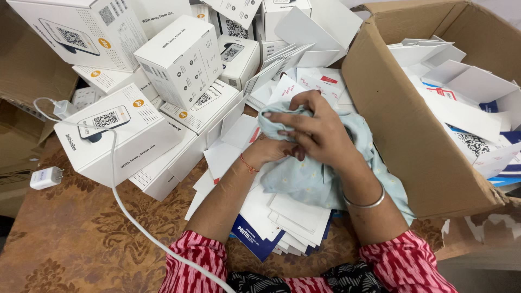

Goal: The person sorts various paper slips and cards by hand, picking them up from a pile and placing them into a cardboard box.

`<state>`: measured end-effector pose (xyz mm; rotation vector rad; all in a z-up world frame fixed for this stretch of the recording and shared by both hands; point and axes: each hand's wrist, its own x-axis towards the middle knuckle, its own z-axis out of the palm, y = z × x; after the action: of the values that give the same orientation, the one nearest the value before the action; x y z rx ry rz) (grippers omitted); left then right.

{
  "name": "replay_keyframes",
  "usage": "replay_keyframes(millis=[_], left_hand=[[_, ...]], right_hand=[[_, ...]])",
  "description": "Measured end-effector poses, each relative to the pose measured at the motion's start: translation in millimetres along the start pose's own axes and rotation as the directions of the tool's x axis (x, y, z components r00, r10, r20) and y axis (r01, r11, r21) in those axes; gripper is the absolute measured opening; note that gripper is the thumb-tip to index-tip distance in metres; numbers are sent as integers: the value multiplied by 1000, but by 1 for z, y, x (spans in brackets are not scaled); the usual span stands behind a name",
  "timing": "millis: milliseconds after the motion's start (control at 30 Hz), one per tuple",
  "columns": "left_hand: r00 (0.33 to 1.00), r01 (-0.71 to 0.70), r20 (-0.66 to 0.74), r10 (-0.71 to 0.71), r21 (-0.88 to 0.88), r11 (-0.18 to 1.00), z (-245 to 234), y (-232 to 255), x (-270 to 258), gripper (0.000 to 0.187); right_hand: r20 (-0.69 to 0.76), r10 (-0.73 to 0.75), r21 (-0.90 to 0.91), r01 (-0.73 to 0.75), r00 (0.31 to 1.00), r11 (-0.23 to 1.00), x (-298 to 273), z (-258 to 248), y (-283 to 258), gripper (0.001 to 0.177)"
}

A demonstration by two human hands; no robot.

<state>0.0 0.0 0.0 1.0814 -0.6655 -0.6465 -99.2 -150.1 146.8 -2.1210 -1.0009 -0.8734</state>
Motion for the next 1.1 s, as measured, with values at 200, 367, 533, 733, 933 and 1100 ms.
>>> replay_keyframes(millis=[200, 367, 533, 733, 933, 1100], left_hand=[[982, -139, -47, 184, 480, 866, 40, 47, -16, 82], [987, 24, -153, 43, 411, 912, 12, 29, -7, 58], [985, -58, -139, 98, 263, 963, 28, 52, -12, 53], [971, 15, -232, 52, 279, 960, 56, 78, -15, 40], [815, -323, -459, 354, 147, 935, 35, 116, -29, 20], [751, -330, -448, 485, 382, 863, 47, 154, -65, 25]], right_hand=[[-306, 224, -20, -241, 925, 970, -4, 11, 51, 33], [-35, 70, 166, -64, 997, 984, -10, 8, 31, 43], [-89, 217, 181, -198, 972, 963, -10, 20, 41, 34], [-137, 536, -243, -553, 833, 797, -21, 9, 88, 26], [277, 736, -533, -538, 618, 653, -15, -9, 73, 60], [-9, 319, -203, -314, 948, 928, -4, -33, 37, 90]])
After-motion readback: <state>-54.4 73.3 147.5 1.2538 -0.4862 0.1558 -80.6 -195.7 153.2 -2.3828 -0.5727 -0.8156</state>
